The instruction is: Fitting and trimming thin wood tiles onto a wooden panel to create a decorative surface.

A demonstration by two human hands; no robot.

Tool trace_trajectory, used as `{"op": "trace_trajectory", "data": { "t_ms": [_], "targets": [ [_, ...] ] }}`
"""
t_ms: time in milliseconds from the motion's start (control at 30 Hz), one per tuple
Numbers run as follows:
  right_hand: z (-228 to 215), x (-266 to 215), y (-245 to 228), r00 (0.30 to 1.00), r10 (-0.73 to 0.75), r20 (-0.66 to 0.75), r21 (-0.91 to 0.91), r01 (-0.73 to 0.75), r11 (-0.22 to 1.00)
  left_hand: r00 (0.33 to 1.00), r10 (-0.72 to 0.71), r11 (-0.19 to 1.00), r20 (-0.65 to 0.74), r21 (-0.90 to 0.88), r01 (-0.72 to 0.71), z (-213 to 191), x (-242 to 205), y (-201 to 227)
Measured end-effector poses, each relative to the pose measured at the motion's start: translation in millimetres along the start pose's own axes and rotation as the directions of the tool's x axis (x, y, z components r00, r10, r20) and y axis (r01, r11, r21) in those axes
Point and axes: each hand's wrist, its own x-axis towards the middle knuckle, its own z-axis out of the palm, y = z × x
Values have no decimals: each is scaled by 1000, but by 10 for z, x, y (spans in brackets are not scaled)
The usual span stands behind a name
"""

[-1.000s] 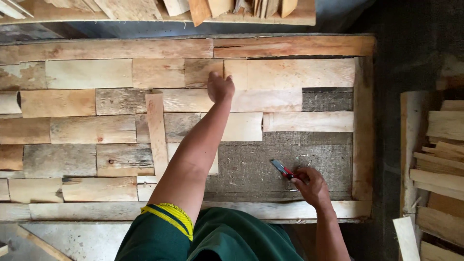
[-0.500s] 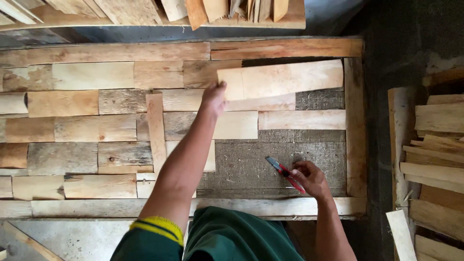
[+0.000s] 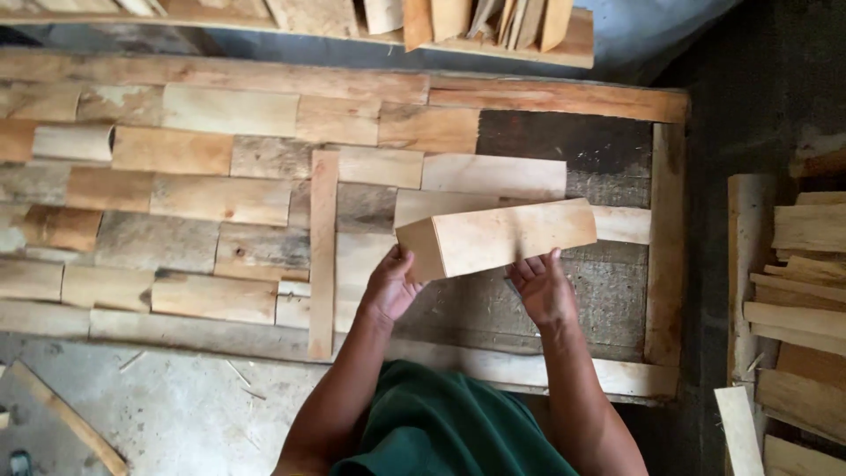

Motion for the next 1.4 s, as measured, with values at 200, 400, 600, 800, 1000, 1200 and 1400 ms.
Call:
{"op": "trace_trajectory", "data": {
  "t_ms": [200,400,600,800,1000,1200,1400],
  "targets": [
    [279,28,111,994,35,-99,34,-32,999,992,-67,975,-111,204,89,54,-374,-20],
    [72,33,138,981,-196,8,-96,195,976,888,257,815,-381,579,13,-73,-274,-194],
    [713,-457,159,887,-449,109,-288,461,840,794,481,655,-372,755,-43,31,-198,-419],
    [455,-331,60,833,-554,-11,-321,522,790,829,373,476,-417,853,215,-113,-140,-575],
    [175,-193,-253,919,-352,-180,-192,318,929,885,463,16,-43,999,40,-416,-394,-861],
    [88,156,-95,985,-128,-112,-6,128,992,862,506,155,8,983,-100,131,-380,-671],
    [491,314,-38,994,-47,-96,-61,41,997,844,480,666,-238,725,-175,690,193,-403]
  ]
}}
